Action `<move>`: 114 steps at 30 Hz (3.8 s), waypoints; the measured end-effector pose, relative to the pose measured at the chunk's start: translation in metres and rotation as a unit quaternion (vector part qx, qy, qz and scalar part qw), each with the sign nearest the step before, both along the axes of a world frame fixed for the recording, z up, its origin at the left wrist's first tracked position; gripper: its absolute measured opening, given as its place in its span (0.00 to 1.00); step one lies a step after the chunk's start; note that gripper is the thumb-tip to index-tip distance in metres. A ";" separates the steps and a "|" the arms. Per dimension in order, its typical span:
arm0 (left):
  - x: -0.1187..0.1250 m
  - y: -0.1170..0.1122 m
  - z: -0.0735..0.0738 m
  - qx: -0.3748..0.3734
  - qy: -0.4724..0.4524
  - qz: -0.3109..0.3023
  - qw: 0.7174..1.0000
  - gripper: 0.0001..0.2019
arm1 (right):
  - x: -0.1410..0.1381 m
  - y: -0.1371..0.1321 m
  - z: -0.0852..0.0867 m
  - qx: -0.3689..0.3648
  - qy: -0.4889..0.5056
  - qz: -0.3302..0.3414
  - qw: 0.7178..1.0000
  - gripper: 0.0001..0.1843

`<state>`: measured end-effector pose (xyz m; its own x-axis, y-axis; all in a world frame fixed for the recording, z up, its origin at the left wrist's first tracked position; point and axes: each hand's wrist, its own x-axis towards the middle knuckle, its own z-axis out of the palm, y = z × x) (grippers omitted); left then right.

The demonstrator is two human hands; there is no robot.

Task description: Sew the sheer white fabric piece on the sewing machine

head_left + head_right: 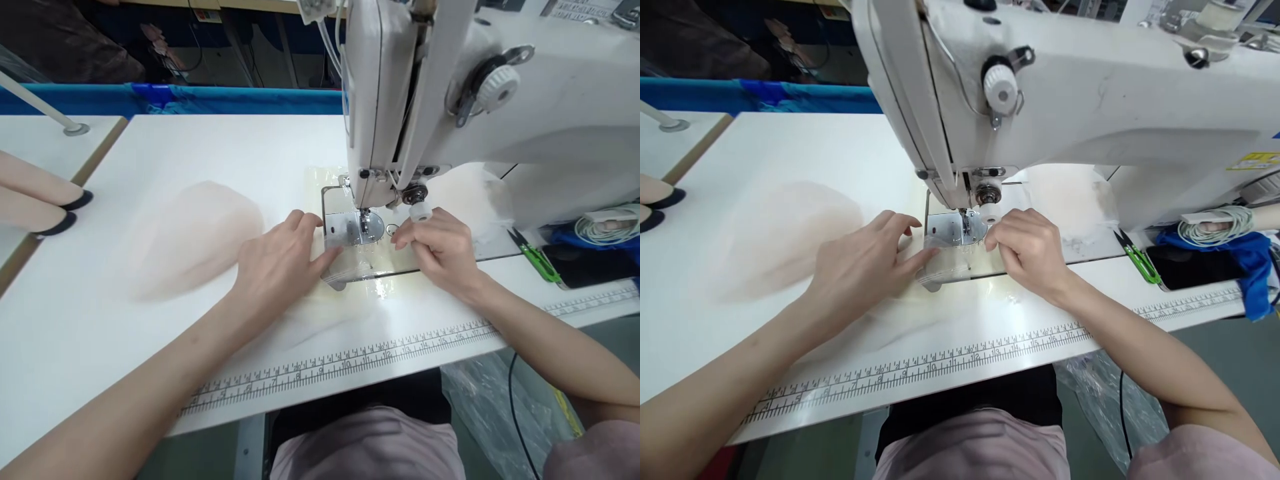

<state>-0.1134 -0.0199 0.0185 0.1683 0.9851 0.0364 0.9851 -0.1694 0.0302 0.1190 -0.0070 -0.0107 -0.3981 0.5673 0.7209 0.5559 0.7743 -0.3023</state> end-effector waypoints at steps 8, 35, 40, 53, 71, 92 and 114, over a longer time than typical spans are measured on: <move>-0.026 0.009 0.005 -0.026 -0.079 -0.014 0.996 0.14 | -0.012 -0.016 0.011 -0.145 0.011 0.147 0.978 0.20; 0.006 -0.006 0.006 -0.105 -0.419 -0.095 0.897 0.08 | -0.032 -0.014 0.005 -0.456 0.169 0.054 0.872 0.10; 0.016 -0.016 0.008 -0.081 -0.371 -0.084 0.921 0.16 | -0.034 -0.015 0.002 -0.421 0.140 0.019 0.896 0.12; 0.003 -0.006 0.009 -0.221 -0.486 -0.046 0.844 0.06 | -0.026 -0.018 0.008 -0.415 0.143 0.061 0.896 0.04; 0.009 -0.026 -0.011 0.212 -0.228 -0.256 0.915 0.07 | -0.022 -0.025 0.006 -0.200 0.079 0.066 0.974 0.05; 0.008 -0.024 -0.016 0.252 -0.237 -0.282 0.895 0.06 | -0.024 -0.024 0.001 -0.176 0.095 0.080 0.977 0.03; 0.007 -0.024 -0.009 0.260 -0.256 -0.288 0.885 0.03 | -0.022 -0.024 0.003 -0.177 0.076 0.122 0.974 0.07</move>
